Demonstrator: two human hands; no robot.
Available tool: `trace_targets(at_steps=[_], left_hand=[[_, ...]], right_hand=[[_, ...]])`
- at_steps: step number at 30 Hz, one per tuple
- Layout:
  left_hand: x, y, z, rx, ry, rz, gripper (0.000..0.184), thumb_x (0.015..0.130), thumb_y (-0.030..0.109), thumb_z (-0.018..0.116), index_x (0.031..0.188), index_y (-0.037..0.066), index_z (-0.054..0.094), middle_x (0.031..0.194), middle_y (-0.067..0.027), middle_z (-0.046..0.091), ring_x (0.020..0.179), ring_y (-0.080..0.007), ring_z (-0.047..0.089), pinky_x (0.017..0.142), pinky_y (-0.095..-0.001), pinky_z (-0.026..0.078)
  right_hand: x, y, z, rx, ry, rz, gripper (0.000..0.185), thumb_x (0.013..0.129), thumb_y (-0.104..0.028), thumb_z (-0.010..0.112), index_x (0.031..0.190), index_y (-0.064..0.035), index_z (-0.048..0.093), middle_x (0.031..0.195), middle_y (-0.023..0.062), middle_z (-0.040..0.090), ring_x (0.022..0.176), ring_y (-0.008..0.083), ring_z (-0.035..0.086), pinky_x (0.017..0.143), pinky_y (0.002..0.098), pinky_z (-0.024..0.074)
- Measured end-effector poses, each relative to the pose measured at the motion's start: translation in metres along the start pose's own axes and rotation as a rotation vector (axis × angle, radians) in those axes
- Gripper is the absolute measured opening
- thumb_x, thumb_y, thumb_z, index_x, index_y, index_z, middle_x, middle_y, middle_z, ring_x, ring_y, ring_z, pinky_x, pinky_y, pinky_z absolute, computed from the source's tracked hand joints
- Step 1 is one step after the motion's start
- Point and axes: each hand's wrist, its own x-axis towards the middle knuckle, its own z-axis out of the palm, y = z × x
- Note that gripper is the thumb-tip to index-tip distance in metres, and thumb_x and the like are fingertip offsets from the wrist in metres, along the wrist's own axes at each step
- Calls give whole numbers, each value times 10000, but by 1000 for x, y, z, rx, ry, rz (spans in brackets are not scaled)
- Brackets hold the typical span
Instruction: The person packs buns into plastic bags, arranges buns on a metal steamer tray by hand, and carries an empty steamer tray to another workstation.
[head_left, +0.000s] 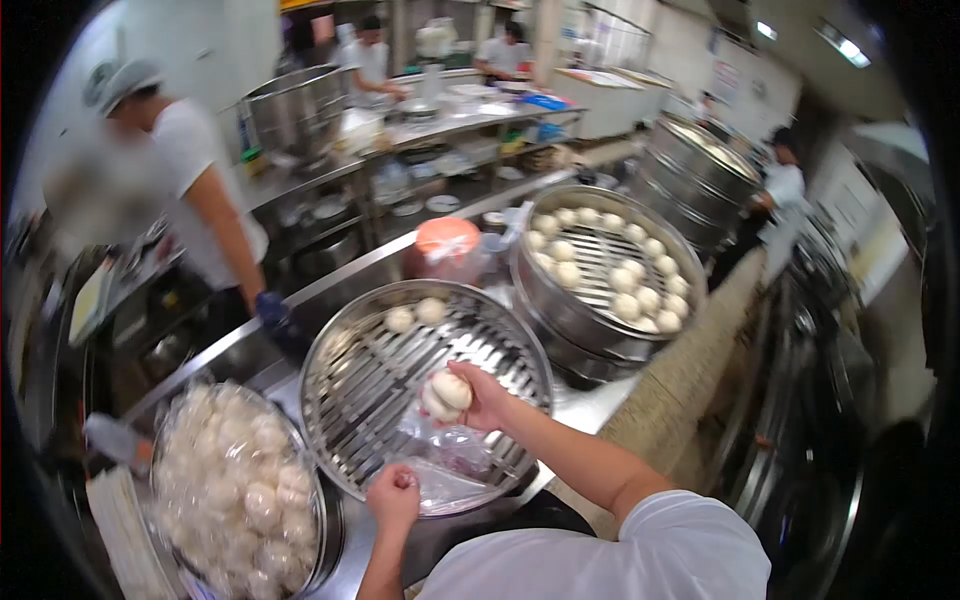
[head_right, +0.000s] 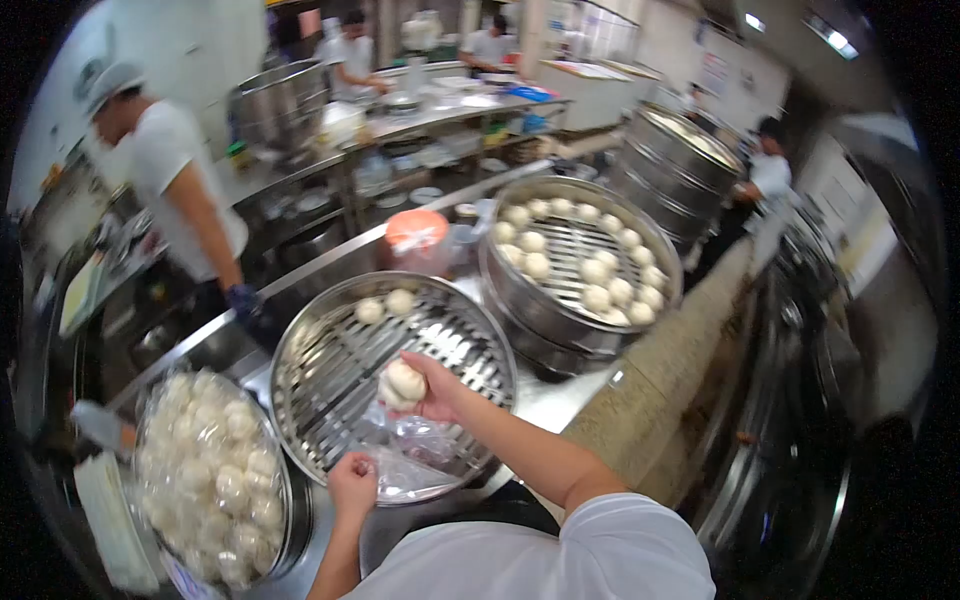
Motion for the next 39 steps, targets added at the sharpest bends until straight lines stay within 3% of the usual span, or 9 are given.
trace_targets(at_steps=[2,11,12,17,19,26,29,35,39], left_hand=[[32,-18,-9,-147,-84,-63,32,905,25,752,896,42,727,747,-13,688,699,-92,625,637,-256,483],[26,111,9,-166,-24,172,266,857,-74,727,1089,0,618,746,-7,573,661,-92,530,645,-250,436],[22,121,17,-180,-30,197,283,853,-81,724,1099,2,611,746,-11,567,658,-95,529,648,-252,436],[-26,189,77,63,-85,628,197,818,-65,721,985,7,647,801,-67,664,722,-139,632,683,-284,496],[-59,210,109,-21,-256,587,152,804,-9,753,944,17,699,786,-123,677,689,-236,654,649,-371,519],[-157,245,170,-24,-723,518,169,864,-1,770,1023,17,822,871,-97,754,745,-175,676,701,-315,537],[-184,221,209,-36,-789,537,152,896,47,797,1042,27,829,893,-87,767,755,-162,681,718,-311,547],[-231,223,280,-544,-981,-216,66,1062,70,639,1045,8,656,945,-69,697,893,-166,661,861,-337,560],[-245,219,306,-819,-1099,-304,118,1088,119,597,999,60,649,931,-47,654,906,-145,610,827,-335,528]], right_hand=[[-29,19,-17,121,60,7,565,1075,-550,516,1297,-50,656,1230,168,737,1108,423,739,803,529,652],[-272,150,-81,542,79,-194,586,1110,-536,380,1479,-108,535,1411,238,616,1172,511,676,737,518,656],[-292,137,-43,451,207,-209,505,1047,-452,572,1390,-83,598,1306,186,681,989,404,755,596,419,652],[-357,96,23,2,-17,-309,596,957,-262,704,1486,-47,531,1280,140,695,964,272,758,555,331,635],[-369,95,13,-145,-13,-273,672,957,-278,720,1547,-52,493,1262,107,693,946,223,746,543,318,623],[-429,113,-57,-65,349,-278,892,1018,-293,659,1725,-219,120,1182,84,703,933,232,733,590,374,621],[-452,131,-101,138,392,-287,829,1043,-327,608,1722,-261,137,1187,94,708,939,275,744,575,391,605],[-495,161,-151,193,535,-375,681,1036,-390,586,1644,-236,321,1205,97,726,934,311,757,575,418,587],[-516,164,-170,204,555,-444,698,1003,-345,594,1639,-223,334,1201,125,729,926,336,755,575,429,595]])
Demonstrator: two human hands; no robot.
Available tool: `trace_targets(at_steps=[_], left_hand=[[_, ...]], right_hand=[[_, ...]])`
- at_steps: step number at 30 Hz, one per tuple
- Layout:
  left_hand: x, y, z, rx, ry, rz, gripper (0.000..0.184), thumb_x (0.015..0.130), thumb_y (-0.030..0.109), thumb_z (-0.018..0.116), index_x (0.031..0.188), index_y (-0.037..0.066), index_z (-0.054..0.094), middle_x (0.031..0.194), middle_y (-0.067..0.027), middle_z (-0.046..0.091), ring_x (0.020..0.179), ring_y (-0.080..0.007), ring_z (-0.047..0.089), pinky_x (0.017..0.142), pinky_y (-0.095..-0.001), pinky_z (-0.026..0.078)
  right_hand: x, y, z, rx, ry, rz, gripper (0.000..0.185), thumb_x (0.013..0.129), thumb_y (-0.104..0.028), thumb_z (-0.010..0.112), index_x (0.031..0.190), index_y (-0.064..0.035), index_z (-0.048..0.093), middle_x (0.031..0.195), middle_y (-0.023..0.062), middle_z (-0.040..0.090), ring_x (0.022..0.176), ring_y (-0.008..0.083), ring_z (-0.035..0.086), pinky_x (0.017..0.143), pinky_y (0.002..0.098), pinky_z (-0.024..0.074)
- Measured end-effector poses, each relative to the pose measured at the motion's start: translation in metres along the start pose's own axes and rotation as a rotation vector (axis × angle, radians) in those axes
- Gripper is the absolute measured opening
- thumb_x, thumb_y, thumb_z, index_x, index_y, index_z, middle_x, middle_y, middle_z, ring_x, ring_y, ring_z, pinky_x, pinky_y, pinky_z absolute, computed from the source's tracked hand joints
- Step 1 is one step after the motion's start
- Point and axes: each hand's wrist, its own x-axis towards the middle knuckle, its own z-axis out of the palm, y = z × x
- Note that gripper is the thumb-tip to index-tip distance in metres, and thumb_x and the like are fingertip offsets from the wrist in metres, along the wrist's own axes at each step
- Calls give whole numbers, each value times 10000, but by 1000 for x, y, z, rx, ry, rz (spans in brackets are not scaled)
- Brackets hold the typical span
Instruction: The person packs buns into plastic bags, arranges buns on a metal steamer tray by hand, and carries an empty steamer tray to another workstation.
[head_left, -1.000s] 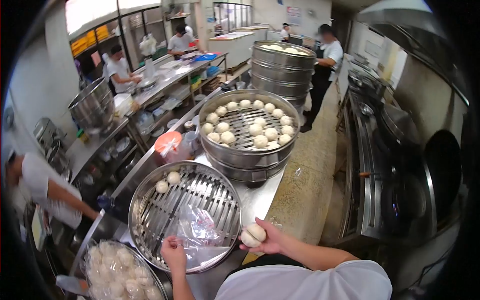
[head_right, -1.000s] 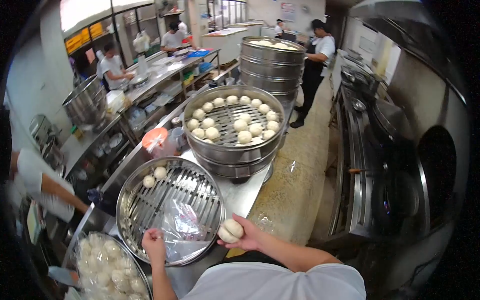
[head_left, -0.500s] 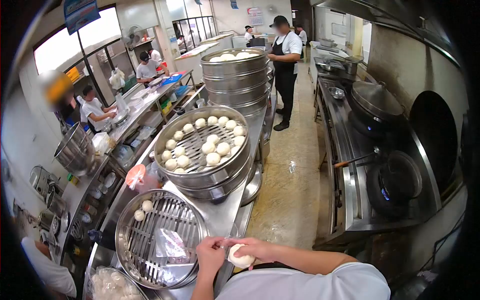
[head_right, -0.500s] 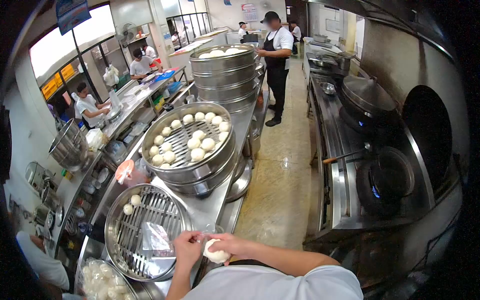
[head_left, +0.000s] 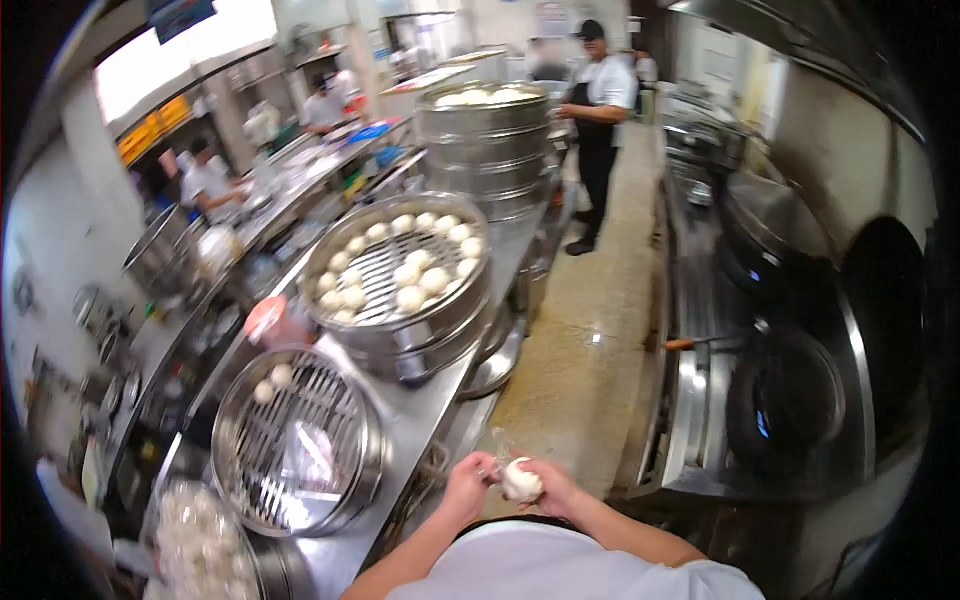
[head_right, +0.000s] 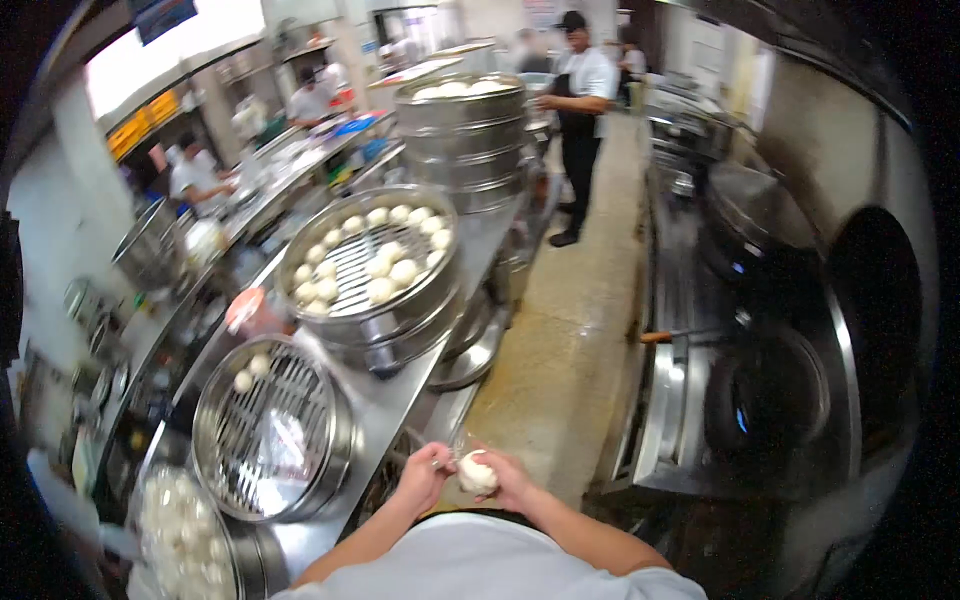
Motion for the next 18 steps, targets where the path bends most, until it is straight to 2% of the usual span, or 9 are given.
trace_targets(at_steps=[2,4,5,7,10,12,14,15,18], left_hand=[[3,-7,-2,181,-118,-10,132,1084,147,612,1001,66,674,920,-26,656,872,-136,601,801,-321,516],[-4,13,23,379,-51,-133,126,1065,163,654,1019,58,706,938,-17,680,870,-119,608,793,-306,509],[-6,13,21,397,-37,-101,132,1061,167,664,1022,51,712,948,-14,688,873,-116,612,794,-303,509],[-9,14,20,445,-33,-40,147,1052,175,683,1029,36,725,967,-8,705,879,-110,618,796,-297,508],[-13,12,16,434,56,153,151,1051,173,688,1013,33,730,1006,-2,718,914,-103,618,820,-300,509],[-12,13,9,566,104,337,121,1025,136,697,1003,18,714,940,-29,679,877,-161,608,809,-332,506],[-13,13,-9,726,107,533,103,1007,114,703,1002,11,699,903,-61,647,861,-197,604,796,-354,505],[-25,27,-7,760,144,533,98,989,95,707,994,4,674,868,-96,598,838,-234,592,778,-380,500],[-34,27,-31,947,230,631,86,991,85,691,993,3,665,894,-107,629,846,-225,604,767,-386,504]], right_hand=[[-2,2,-7,121,-17,1,739,984,-318,600,1657,-222,312,1184,141,730,911,345,753,566,439,596],[-9,-11,7,153,-1,-28,735,978,-279,608,1653,-168,339,1161,132,734,893,312,749,555,442,593],[-11,-12,12,178,18,-50,733,976,-260,612,1651,-141,352,1149,127,735,884,296,747,550,443,592],[-5,-12,11,-9,52,-77,712,972,-251,606,1628,-96,374,1143,132,732,867,301,747,540,452,591],[1,-9,34,-168,78,-108,608,964,-243,610,1522,-44,473,1114,151,729,857,291,748,519,427,593],[18,-6,41,-214,12,-108,562,961,-235,612,1482,-52,507,1108,156,730,858,281,749,513,411,600],[25,-2,56,-214,91,-119,540,969,-249,601,1465,-52,518,1168,149,713,866,272,749,518,403,620],[27,1,61,-184,112,-120,546,972,-253,598,1472,-51,515,1186,147,708,868,272,749,521,408,624],[41,13,73,-177,122,-116,593,973,-255,603,1523,-70,481,1197,116,695,896,274,729,559,455,618]])
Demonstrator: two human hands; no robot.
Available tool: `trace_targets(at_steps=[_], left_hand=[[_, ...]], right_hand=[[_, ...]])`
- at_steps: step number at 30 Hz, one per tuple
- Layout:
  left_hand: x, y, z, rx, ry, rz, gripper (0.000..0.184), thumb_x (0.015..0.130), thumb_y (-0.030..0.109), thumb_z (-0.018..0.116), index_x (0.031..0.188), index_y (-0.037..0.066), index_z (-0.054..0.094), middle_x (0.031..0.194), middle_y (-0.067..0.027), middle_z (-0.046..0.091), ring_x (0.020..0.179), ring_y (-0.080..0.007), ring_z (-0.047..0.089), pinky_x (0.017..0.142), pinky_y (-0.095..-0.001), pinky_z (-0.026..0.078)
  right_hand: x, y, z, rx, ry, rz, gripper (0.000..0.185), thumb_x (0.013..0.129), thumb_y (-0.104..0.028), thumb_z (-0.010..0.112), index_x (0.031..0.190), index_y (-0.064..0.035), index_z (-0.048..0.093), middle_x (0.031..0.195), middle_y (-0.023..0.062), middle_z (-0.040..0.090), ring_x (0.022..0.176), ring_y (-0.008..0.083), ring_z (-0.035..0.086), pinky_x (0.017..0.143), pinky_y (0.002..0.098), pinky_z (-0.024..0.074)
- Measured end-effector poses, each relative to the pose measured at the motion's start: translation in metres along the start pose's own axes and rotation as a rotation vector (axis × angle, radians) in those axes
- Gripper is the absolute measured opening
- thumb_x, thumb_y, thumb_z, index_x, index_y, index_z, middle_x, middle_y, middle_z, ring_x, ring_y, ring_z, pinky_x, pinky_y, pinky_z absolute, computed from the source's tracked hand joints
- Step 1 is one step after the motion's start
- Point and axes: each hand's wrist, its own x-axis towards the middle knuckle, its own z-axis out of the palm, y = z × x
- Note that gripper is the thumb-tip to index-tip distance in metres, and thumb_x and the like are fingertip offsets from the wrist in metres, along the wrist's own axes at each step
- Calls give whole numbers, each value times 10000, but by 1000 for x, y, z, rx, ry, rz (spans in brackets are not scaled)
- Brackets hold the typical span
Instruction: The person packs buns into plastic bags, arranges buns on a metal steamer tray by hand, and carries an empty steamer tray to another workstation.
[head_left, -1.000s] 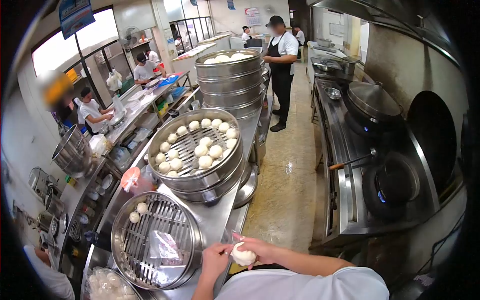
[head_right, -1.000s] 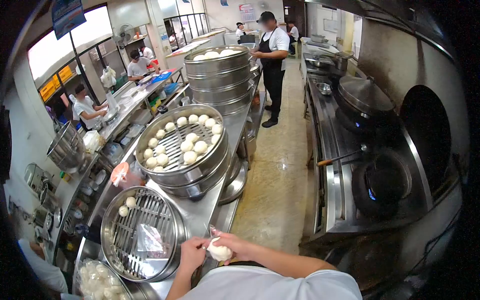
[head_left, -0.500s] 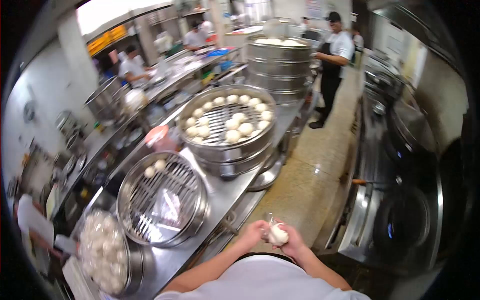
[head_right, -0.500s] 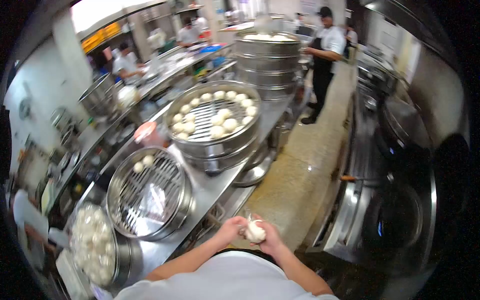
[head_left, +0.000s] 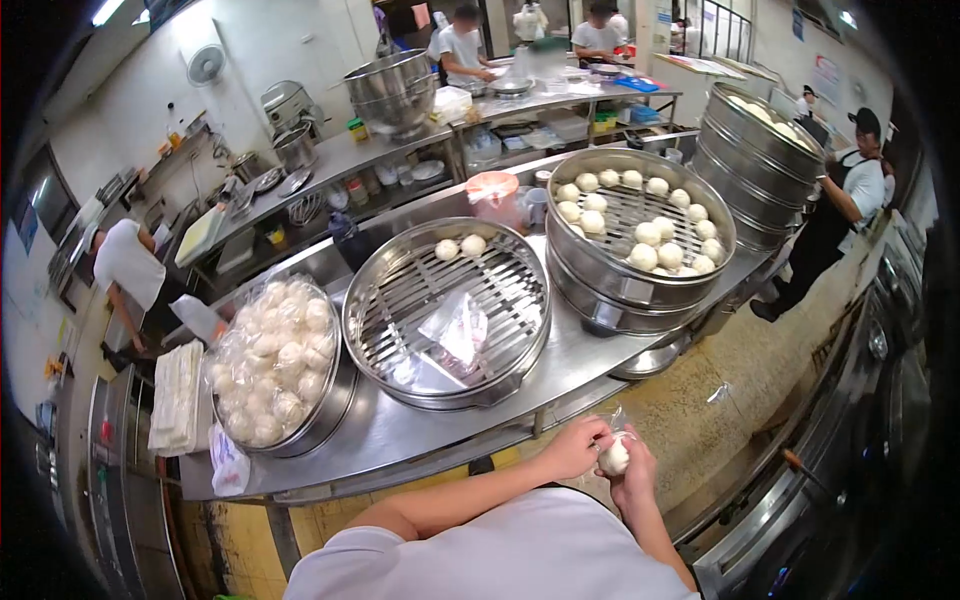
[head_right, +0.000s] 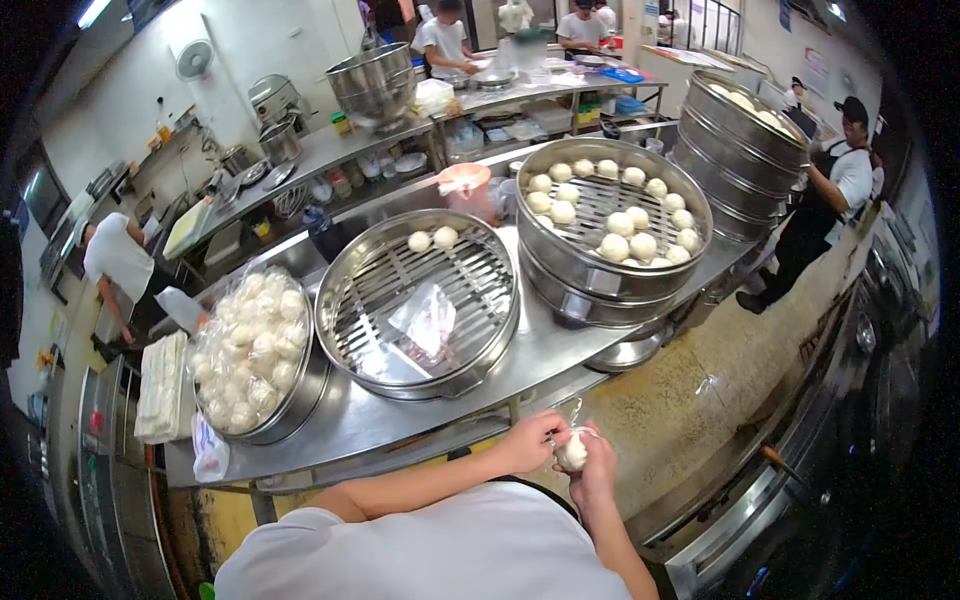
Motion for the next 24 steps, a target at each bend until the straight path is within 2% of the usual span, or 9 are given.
trace_targets(at_steps=[3,6,10,12,15,18,19,22,24], left_hand=[[-7,-7,-15,-75,-20,-35,77,982,77,686,991,4,661,922,-126,651,851,-265,624,773,-395,515],[-10,-15,-22,-272,-8,-233,59,973,62,679,988,9,657,934,-144,662,858,-323,631,788,-408,525],[2,-8,-36,-22,-54,-34,50,956,50,675,983,18,648,935,-160,662,897,-376,635,810,-445,527],[11,3,-42,141,-94,69,68,921,46,687,957,25,634,953,-165,665,938,-404,631,817,-487,513],[21,8,-39,108,-156,192,84,874,6,683,925,31,622,957,-145,664,958,-403,616,829,-477,507],[31,17,-31,48,-171,305,147,797,-63,649,899,37,618,874,-139,634,857,-381,599,753,-475,486],[35,13,-29,84,-215,360,117,829,-34,674,894,42,613,868,-133,623,862,-384,585,763,-467,480],[45,23,-20,153,-173,434,122,860,13,715,909,47,608,899,-128,622,880,-388,578,781,-465,478],[41,18,-13,197,-139,331,159,908,106,758,946,47,616,936,-135,626,919,-378,590,810,-471,484]], right_hand=[[10,9,15,-68,-4,-19,563,969,-216,626,1496,-54,510,1171,127,704,884,269,739,552,444,625],[15,10,26,-129,-10,-39,521,964,-188,661,1449,-36,550,1145,137,712,860,261,749,551,435,638],[20,18,40,3,117,-58,443,988,-185,658,1393,-26,575,1119,139,717,850,268,749,577,462,647],[15,16,42,43,175,-95,453,984,-178,717,1385,-10,594,1108,120,725,868,221,752,581,412,653],[12,11,41,-19,213,-149,382,988,-181,733,1316,-5,648,1087,111,725,866,211,746,601,407,656],[17,16,28,-1,242,-209,342,1005,-193,731,1281,-1,670,1078,106,725,863,209,746,650,413,660],[23,19,26,28,258,-273,331,1041,-268,698,1235,-1,669,1068,103,729,868,214,749,699,429,661],[4,3,24,262,227,-139,379,1066,-365,656,1173,-2,666,1070,121,734,907,233,754,767,443,661],[14,14,9,359,171,-137,422,1102,-446,561,1209,-44,637,1104,123,730,950,256,752,795,453,657]])
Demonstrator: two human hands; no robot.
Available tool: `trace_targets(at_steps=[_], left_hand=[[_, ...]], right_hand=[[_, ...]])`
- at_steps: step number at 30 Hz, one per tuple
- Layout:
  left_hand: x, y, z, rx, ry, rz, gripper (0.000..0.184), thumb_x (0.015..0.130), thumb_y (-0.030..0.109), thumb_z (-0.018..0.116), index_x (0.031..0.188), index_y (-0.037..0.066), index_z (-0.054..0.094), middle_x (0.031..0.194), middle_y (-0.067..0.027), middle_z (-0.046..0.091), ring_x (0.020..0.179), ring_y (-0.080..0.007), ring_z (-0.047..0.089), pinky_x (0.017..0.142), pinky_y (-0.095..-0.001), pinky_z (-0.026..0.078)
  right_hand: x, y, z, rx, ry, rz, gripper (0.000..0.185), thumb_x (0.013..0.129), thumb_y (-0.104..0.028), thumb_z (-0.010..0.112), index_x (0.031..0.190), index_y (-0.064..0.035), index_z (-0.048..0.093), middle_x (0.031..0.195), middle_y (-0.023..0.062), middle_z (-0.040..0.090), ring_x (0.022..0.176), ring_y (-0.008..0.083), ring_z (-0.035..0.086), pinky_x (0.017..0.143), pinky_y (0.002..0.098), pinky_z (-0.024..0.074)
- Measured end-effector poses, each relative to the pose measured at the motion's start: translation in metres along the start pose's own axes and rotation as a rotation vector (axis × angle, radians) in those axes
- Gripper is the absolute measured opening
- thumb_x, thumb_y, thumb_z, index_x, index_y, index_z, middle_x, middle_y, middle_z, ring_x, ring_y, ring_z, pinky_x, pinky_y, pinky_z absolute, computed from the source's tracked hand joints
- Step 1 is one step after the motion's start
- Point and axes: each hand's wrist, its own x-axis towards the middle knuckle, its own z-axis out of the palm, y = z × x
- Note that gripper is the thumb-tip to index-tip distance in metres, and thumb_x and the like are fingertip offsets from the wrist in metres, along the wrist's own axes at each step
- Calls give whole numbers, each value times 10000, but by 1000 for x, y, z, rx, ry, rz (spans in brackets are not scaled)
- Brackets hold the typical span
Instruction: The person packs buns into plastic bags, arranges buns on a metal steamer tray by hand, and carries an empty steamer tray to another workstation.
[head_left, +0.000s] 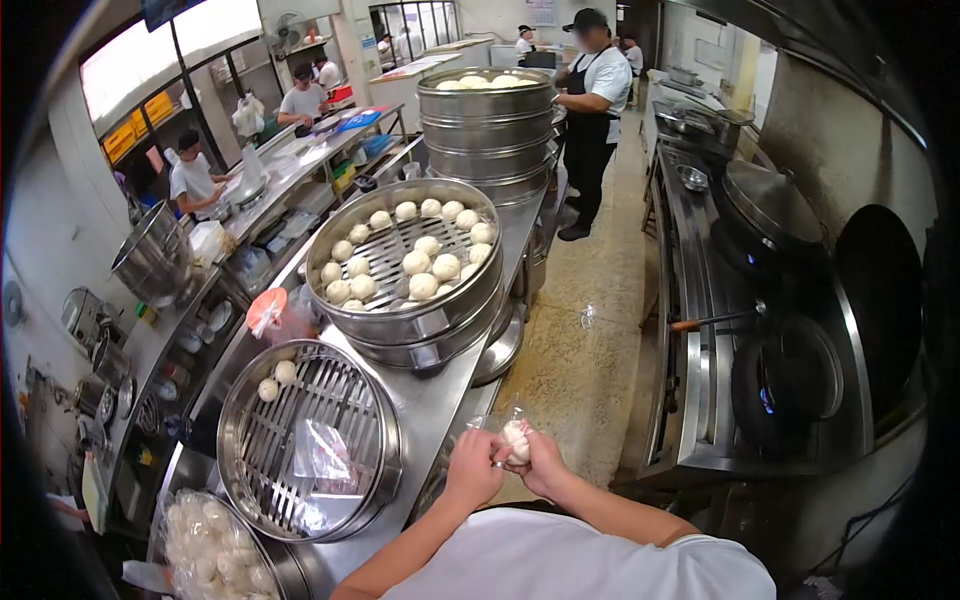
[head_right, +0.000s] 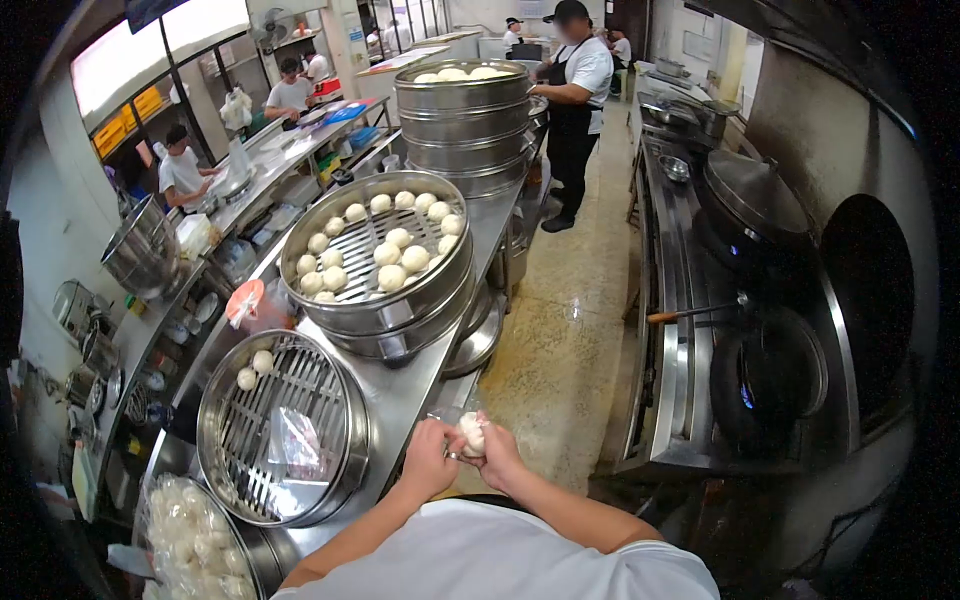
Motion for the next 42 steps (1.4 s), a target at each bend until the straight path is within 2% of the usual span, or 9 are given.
trace_targets(at_steps=[5,8,14,17,20,26,32,38,42], left_hand=[[-1,-5,4,62,74,-39,230,932,208,782,987,46,629,937,-141,637,935,-362,616,825,-474,497],[-3,-11,3,-40,42,-178,238,929,213,783,1007,40,640,951,-140,655,932,-351,638,825,-463,510],[-7,-18,-2,-122,51,-306,154,931,171,772,982,57,681,963,-134,671,942,-334,658,836,-434,524],[-10,-30,1,-175,74,-335,78,935,115,741,954,62,687,972,-140,664,968,-347,647,859,-445,517],[-6,-30,-6,-38,88,-132,34,919,49,703,943,54,680,990,-149,651,1000,-363,628,886,-461,502],[-4,-34,-9,-138,60,-103,84,869,-10,677,925,51,663,985,-154,624,994,-384,598,881,-470,483],[-9,-26,-11,-17,-73,-71,118,838,-30,668,921,53,653,1001,-149,587,1013,-393,572,879,-474,475],[-15,-20,-1,3,-187,-18,139,845,-10,684,965,59,671,1053,-153,590,1035,-394,572,893,-496,481],[-20,-25,0,90,-259,-41,127,866,10,674,982,60,685,1066,-151,602,1049,-387,577,905,-502,488]], right_hand=[[7,-1,0,175,-104,136,474,1136,-508,429,1319,-106,600,1162,117,726,977,277,749,794,475,655],[17,4,-17,66,-298,229,486,1136,-525,411,1347,-130,600,1151,116,734,964,273,755,723,445,654],[14,-5,4,-170,-238,147,441,1123,-473,483,1257,-84,642,1017,99,751,759,226,752,562,325,621],[13,-7,11,-203,-218,126,400,1117,-436,517,1232,-78,652,1003,97,750,744,218,746,541,323,609],[11,-7,15,-184,-210,116,441,1123,-456,506,1265,-64,648,1016,96,752,778,233,759,563,312,604],[6,-12,16,-185,-216,63,437,1122,-444,515,1241,-47,652,1020,104,752,779,245,759,594,330,621],[25,2,16,-36,14,51,371,1118,-419,530,1236,-94,667,1041,87,758,762,206,741,557,324,610],[22,-2,21,-86,98,185,409,1115,-458,535,1234,-93,675,1059,68,762,822,221,754,608,349,632],[37,7,4,-123,26,164,414,1102,-452,573,1214,-70,684,1047,87,762,797,220,749,601,357,620]])
